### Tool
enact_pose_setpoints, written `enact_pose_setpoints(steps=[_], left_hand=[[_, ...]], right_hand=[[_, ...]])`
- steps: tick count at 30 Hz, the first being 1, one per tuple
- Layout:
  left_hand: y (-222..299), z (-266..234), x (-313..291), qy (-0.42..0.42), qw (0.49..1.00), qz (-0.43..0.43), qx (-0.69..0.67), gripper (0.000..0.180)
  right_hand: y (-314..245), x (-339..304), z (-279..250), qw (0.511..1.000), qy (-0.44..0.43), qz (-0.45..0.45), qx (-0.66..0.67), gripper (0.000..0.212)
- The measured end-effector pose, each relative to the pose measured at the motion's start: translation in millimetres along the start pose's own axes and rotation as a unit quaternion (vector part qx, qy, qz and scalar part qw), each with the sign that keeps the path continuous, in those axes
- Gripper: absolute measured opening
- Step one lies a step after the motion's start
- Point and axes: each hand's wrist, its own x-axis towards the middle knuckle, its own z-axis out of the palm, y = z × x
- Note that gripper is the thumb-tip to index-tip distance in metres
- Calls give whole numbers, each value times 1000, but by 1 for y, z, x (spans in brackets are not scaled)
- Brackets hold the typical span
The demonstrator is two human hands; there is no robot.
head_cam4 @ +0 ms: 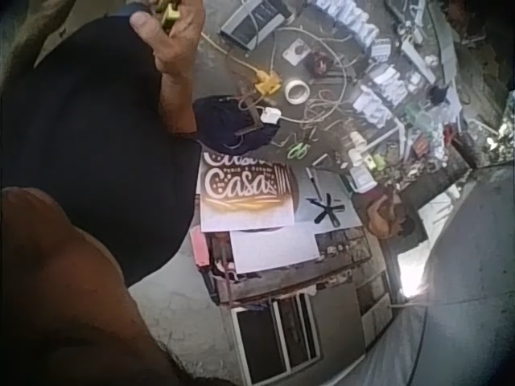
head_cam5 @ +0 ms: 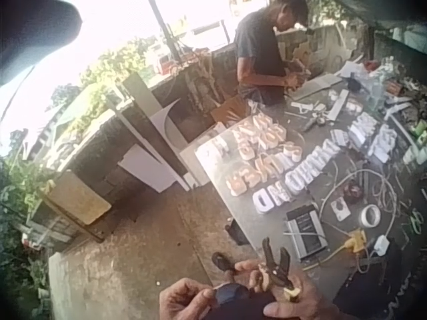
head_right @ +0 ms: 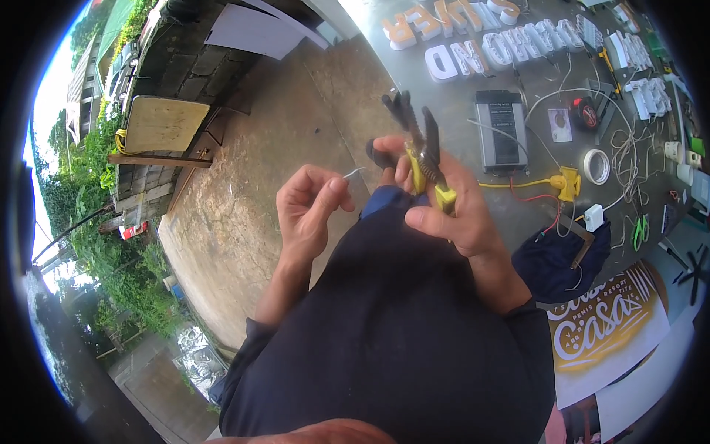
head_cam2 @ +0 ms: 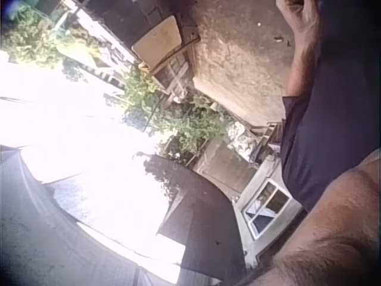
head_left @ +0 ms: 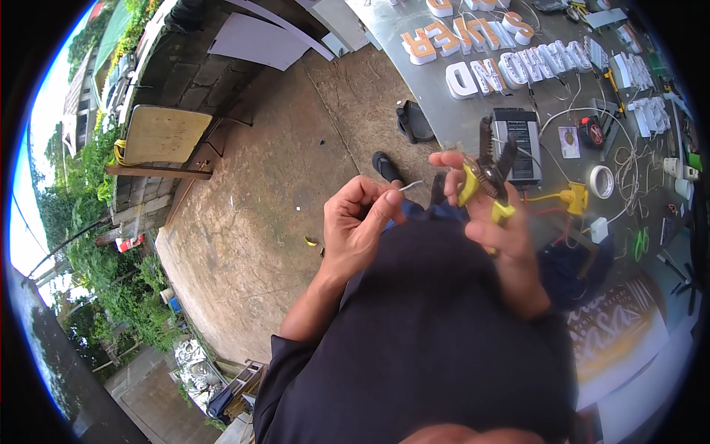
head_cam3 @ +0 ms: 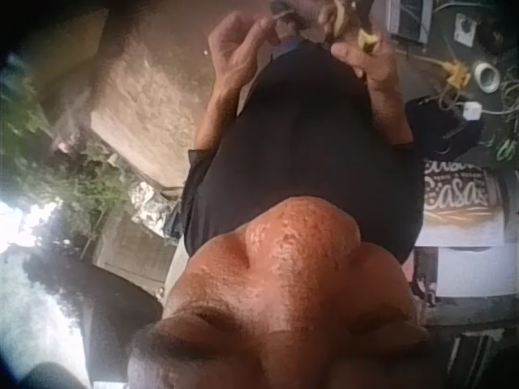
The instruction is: Wiring and preparing illuminated acrylic sign letters on a work table.
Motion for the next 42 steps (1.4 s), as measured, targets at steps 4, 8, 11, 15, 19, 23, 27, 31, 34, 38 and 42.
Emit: enact_pose_setpoints(steps=[4, 8, 11, 15, 19, 23, 27, 31, 34, 38, 42], left_hand=[[15, 9, -4, 75, 996, 20, -35, 13], [20, 15, -9, 112, 991, 66, -40, 13], [24, 20, -10, 113, 986, 66, -106, 12], [22, 20, -11, 85, 980, 66, -166, 10], [21, 21, -13, 85, 976, 41, -198, 7], [15, 15, -14, 62, 969, 61, -230, 9], [17, 15, -12, 37, 974, 88, -207, 7], [16, 13, -12, 38, 973, 90, -209, 5], [16, 13, -11, 40, 974, 99, -199, 3], [17, 13, -10, 46, 980, 104, -163, 2], [15, 13, -10, 50, 977, 116, -174, 1]], right_hand=[[-16, -7, 14, 983, 23, -37, -179, 69], [-14, -9, 32, 928, 21, -54, -368, 66], [-8, -11, 40, 916, 39, -35, -399, 65], [-2, -8, 44, 916, 56, -27, -396, 66], [-1, -4, 46, 907, 53, -29, -417, 67], [-7, -2, 47, 889, 46, -58, -452, 66], [-10, 0, 47, 893, 49, -64, -444, 64], [-12, 2, 46, 888, 44, -74, -451, 64], [-13, 2, 47, 885, 37, -78, -457, 63], [-13, 2, 47, 887, 45, -73, -453, 63], [-15, 4, 47, 884, 33, -71, -462, 64]])
